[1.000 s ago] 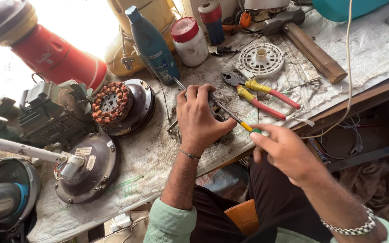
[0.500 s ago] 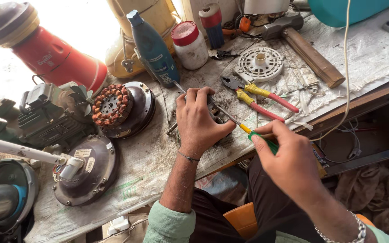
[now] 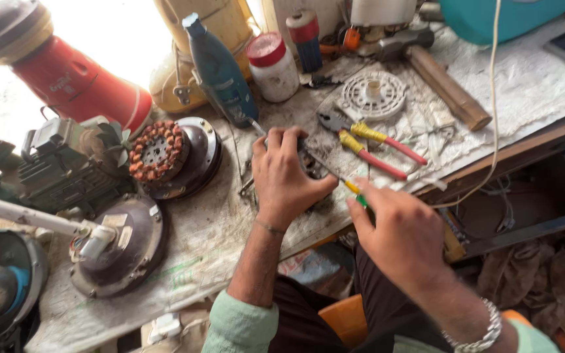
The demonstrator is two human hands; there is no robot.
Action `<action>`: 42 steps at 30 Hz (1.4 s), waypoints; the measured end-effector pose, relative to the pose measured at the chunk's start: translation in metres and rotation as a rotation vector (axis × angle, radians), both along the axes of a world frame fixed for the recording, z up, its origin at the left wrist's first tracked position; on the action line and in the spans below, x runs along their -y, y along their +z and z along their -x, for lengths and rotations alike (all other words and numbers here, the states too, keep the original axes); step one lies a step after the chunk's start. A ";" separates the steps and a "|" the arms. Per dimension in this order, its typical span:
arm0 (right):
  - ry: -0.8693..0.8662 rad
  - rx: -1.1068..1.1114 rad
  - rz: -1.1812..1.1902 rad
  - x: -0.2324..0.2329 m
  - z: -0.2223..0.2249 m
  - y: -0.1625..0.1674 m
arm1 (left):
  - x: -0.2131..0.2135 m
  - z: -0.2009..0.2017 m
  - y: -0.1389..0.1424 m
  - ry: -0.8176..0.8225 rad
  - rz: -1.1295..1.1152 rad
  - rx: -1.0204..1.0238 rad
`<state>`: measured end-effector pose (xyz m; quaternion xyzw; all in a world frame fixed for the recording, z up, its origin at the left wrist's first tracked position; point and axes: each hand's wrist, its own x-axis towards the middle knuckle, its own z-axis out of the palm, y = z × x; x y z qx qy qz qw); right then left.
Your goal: The person disassembles a small electric motor on a workbench, using a screwdriver to remove screws and separate the housing. They remove the rotor and stator, then use pliers to extract a small ring from the motor housing. The components are laid out on the table.
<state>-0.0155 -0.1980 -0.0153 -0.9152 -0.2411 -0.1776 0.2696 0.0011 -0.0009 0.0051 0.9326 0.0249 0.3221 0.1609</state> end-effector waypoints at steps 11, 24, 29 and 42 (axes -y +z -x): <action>-0.013 -0.644 -0.175 0.009 -0.015 0.024 | 0.000 -0.001 0.000 -0.010 -0.014 0.020; 0.031 -0.201 -0.144 0.010 0.002 0.013 | 0.001 0.001 0.000 -0.022 -0.021 0.073; 0.084 -0.619 -0.392 0.012 -0.012 0.022 | 0.002 0.000 -0.001 0.007 -0.020 0.030; -0.029 -0.182 -0.119 0.004 0.006 0.016 | 0.002 0.002 0.000 0.007 0.012 0.009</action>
